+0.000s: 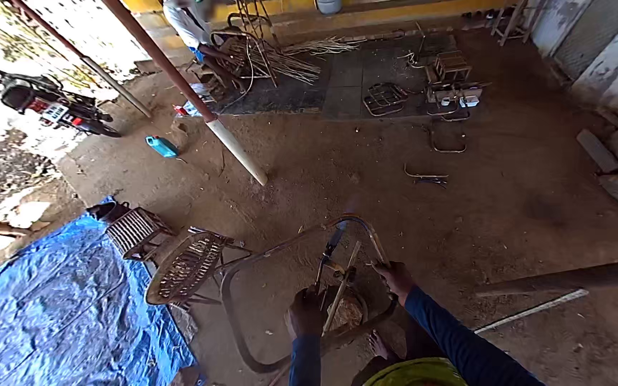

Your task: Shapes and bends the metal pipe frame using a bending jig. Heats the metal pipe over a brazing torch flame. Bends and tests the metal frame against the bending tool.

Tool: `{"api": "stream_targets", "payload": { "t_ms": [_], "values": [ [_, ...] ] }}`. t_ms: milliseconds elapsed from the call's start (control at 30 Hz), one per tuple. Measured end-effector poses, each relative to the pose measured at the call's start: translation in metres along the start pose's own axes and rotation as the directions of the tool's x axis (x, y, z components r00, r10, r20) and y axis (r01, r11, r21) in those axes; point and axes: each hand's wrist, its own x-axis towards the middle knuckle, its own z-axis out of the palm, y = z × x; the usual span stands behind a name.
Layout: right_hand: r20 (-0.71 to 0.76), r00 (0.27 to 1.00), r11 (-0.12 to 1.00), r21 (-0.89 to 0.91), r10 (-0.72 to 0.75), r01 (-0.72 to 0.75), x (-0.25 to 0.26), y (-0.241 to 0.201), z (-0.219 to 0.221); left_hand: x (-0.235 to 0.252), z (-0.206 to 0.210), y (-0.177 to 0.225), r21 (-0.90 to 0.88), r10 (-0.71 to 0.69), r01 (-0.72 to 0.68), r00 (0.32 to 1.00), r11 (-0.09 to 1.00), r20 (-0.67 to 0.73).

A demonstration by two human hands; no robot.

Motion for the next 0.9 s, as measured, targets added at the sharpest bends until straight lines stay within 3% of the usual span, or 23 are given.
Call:
{"api": "stream_targets", "payload": {
  "t_ms": [367,900],
  "values": [
    [0.027,0.996,0.987,0.137,0.083,-0.086,0.003,0.000,0.007,-0.001,0.002,-0.002,-0.057,-0.025,0.025,1.000,0.998,-0.007],
    [0.060,0.993,0.987,0.124,0.099,-0.106,0.007,0.001,0.005,0.002,0.002,-0.006,-0.067,-0.028,0.028,1.000,0.997,-0.008]
  ]
}}
